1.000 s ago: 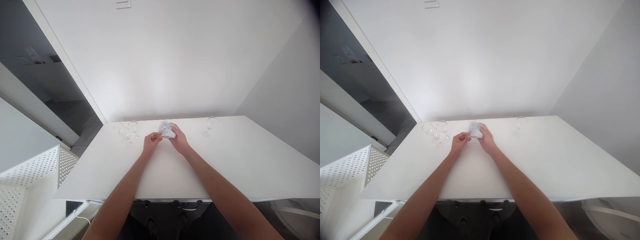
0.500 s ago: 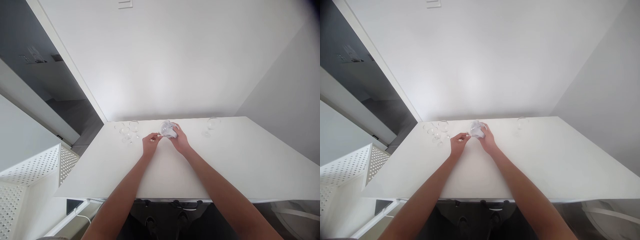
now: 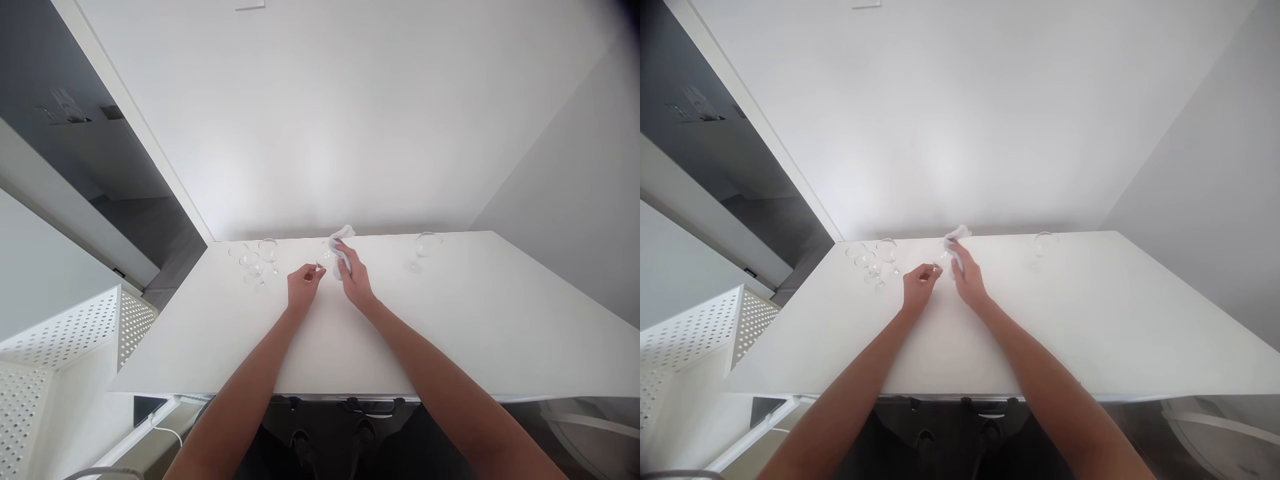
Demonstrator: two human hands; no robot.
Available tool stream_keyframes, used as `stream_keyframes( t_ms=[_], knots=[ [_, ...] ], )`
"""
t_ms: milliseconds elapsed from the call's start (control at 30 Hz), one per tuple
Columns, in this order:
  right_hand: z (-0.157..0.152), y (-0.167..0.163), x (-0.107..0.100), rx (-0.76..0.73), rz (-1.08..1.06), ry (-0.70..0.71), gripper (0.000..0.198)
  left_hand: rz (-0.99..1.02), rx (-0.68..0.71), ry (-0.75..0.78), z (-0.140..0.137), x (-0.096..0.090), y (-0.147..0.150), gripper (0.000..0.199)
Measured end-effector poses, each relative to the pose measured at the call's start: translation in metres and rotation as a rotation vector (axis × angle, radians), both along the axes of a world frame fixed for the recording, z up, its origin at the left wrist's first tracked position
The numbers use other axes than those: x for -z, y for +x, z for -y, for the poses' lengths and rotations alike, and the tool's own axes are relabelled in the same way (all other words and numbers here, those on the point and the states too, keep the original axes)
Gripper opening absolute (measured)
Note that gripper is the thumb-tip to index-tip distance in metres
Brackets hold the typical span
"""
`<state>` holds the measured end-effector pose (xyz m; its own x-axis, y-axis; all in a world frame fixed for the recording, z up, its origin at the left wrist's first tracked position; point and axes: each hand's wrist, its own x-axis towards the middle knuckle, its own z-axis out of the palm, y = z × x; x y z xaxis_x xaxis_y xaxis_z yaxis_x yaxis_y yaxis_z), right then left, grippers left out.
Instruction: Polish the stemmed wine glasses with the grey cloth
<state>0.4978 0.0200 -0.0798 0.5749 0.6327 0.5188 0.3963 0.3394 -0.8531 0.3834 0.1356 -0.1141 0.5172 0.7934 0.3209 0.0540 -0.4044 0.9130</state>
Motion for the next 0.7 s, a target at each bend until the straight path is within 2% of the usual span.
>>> stream_keyframes(
  t_ms=[167, 233, 300, 400, 567, 633, 700],
  knots=[
    [-0.006, 0.010, 0.000, -0.155, 0.479, -0.110, 0.029, -0.054, 0.022, 0.029, -0.001, -0.001, 0.000, 0.025],
    [-0.008, 0.017, 0.002, -0.166, 0.577, -0.154, 0.029, -0.073, 0.041, 0.075, -0.001, 0.000, 0.000, 0.022],
    [-0.008, 0.019, 0.002, -0.108, 0.562, -0.144, 0.030, -0.080, 0.053, 0.099, 0.000, 0.000, 0.001, 0.021],
    [-0.005, 0.017, 0.001, -0.021, 0.360, -0.097, 0.033, -0.063, 0.076, 0.044, 0.002, -0.001, 0.001, 0.025],
    [-0.005, 0.012, 0.007, 0.114, -0.277, 0.007, 0.040, 0.002, 0.191, -0.171, 0.004, -0.007, 0.001, 0.036],
    [-0.009, 0.010, 0.011, 0.011, -0.494, 0.029, 0.041, -0.006, 0.251, -0.184, 0.005, -0.007, 0.001, 0.038],
    [-0.013, 0.008, 0.013, -0.168, -0.627, 0.023, 0.043, -0.024, 0.275, -0.147, 0.004, -0.007, 0.002, 0.040]
  ],
)
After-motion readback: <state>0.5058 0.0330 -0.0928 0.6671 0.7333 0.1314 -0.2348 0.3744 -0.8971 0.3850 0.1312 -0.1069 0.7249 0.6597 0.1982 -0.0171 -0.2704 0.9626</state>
